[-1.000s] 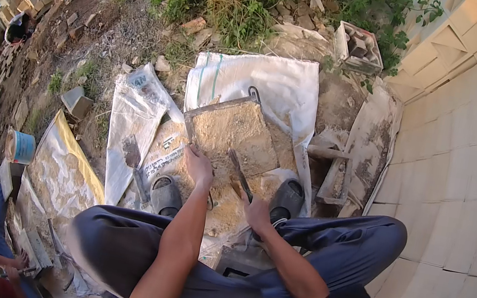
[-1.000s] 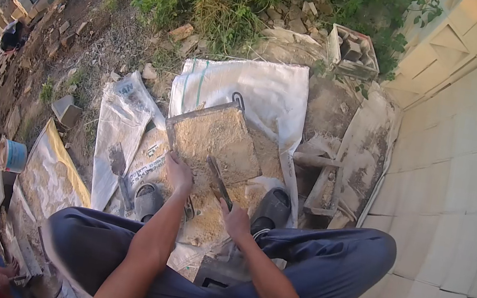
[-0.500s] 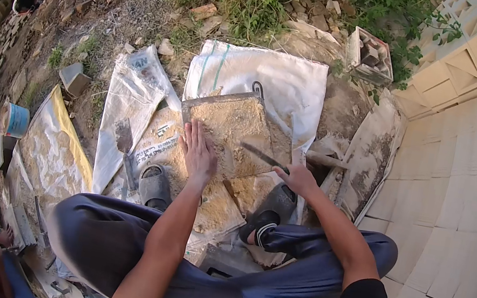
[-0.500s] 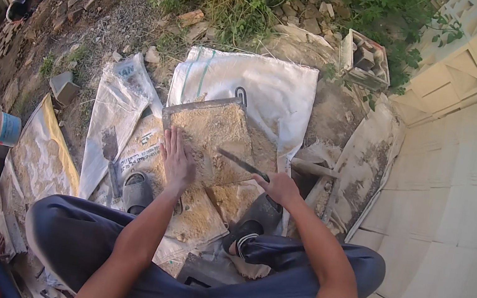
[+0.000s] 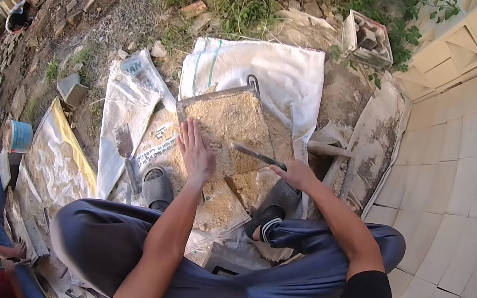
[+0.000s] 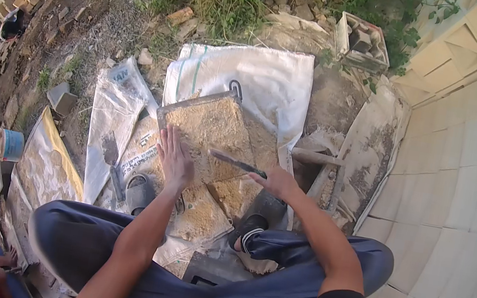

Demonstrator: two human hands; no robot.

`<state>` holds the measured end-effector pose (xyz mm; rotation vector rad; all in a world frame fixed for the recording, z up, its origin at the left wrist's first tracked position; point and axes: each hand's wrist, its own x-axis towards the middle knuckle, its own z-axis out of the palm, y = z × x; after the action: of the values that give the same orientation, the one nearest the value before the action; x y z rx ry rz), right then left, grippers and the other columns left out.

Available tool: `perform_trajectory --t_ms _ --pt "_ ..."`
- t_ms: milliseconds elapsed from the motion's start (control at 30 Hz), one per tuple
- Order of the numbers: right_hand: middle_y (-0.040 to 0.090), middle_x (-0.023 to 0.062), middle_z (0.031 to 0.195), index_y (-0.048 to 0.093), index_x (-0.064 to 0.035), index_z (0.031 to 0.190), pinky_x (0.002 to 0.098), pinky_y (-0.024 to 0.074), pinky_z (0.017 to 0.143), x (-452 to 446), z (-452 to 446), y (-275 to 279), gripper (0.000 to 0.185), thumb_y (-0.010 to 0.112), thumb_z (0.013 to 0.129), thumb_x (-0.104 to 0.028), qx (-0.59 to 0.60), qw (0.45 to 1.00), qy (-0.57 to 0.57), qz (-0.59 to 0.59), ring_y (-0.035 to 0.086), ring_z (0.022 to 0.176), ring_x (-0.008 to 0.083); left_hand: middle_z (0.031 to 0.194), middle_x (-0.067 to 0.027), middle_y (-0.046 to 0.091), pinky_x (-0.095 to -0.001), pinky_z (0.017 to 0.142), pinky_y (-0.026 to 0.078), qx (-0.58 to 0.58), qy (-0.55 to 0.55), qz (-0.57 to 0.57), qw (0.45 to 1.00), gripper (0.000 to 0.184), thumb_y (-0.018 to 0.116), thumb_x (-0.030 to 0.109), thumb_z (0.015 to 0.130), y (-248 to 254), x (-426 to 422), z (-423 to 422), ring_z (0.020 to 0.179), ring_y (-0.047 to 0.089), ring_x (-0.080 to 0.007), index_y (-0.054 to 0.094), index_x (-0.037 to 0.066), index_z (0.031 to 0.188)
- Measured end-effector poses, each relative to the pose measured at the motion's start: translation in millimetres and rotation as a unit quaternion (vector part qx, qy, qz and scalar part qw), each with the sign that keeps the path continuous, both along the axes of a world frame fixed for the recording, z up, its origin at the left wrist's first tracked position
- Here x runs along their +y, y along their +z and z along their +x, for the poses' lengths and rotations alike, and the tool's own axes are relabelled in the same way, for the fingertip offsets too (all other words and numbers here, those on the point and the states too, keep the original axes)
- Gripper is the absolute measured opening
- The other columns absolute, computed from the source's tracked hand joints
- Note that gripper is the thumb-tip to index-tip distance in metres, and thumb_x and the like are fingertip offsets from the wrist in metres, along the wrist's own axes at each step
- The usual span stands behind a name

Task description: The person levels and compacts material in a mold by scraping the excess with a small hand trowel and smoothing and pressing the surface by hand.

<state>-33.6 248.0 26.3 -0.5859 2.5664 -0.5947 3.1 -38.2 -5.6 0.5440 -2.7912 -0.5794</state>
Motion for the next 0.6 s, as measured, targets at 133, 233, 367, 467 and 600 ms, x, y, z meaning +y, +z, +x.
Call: perform_trajectory --t_ms 133,233,367,467,600 --pt "0.060 0.0274 0.071 0.063 0.0053 0.077 0.0444 0.0469 0.066 -11 -8 31 0.072 0.043 0.086 -0.063 -0.085 0.993 -0.072 0.036 0.061 0.071 0.0415 0.152 -0.0107 0.013 -0.0460 0.113 0.002 -0.004 -0.004 -0.016 1.000 0.054 0.026 0.030 0.097 -1 0 1 0.141 0.006 -0.0265 0.019 0.003 0.144" --pt "0.061 0.0248 0.070 0.062 0.0060 0.082 0.0406 0.0464 0.062 -24 -7 94 0.066 0.046 0.087 -0.058 -0.009 0.985 -0.115 -0.129 0.063 0.067 0.0338 0.152 -0.0138 0.014 -0.0471 0.113 0.003 0.003 -0.063 -0.094 0.994 0.058 0.027 0.036 0.097 0 9 2 0.141 0.005 -0.0272 0.019 0.002 0.143" --pt "0.058 0.0176 0.063 0.060 0.0043 0.083 0.0364 0.0429 0.055 -53 -16 150 0.054 0.051 0.089 -0.049 0.204 0.935 -0.146 -0.252 0.058 0.057 0.0241 0.151 -0.0209 0.007 -0.0474 0.113 0.001 -0.023 -0.250 -0.069 0.966 0.081 0.033 0.059 0.089 18 61 -7 0.141 0.001 -0.0314 0.017 0.000 0.144" --pt "0.054 0.0110 0.058 0.057 0.0019 0.080 0.0336 0.0393 0.051 -80 -24 198 0.043 0.054 0.090 -0.040 0.166 0.921 -0.182 -0.302 0.049 0.051 0.0171 0.149 -0.0239 0.008 -0.0493 0.113 0.002 0.012 -0.324 -0.017 0.946 0.087 0.038 0.065 0.085 -1 69 -32 0.141 0.002 -0.0334 0.020 0.004 0.144" --pt "0.051 0.0079 0.056 0.053 0.0002 0.075 0.0309 0.0375 0.049 -94 -23 212 0.039 0.053 0.091 -0.035 0.108 0.883 -0.249 -0.383 0.046 0.049 0.0136 0.150 -0.0201 0.013 -0.0479 0.113 0.005 0.026 -0.369 -0.057 0.927 0.082 0.042 0.061 0.084 28 66 -32 0.140 0.006 -0.0340 0.023 0.009 0.144"
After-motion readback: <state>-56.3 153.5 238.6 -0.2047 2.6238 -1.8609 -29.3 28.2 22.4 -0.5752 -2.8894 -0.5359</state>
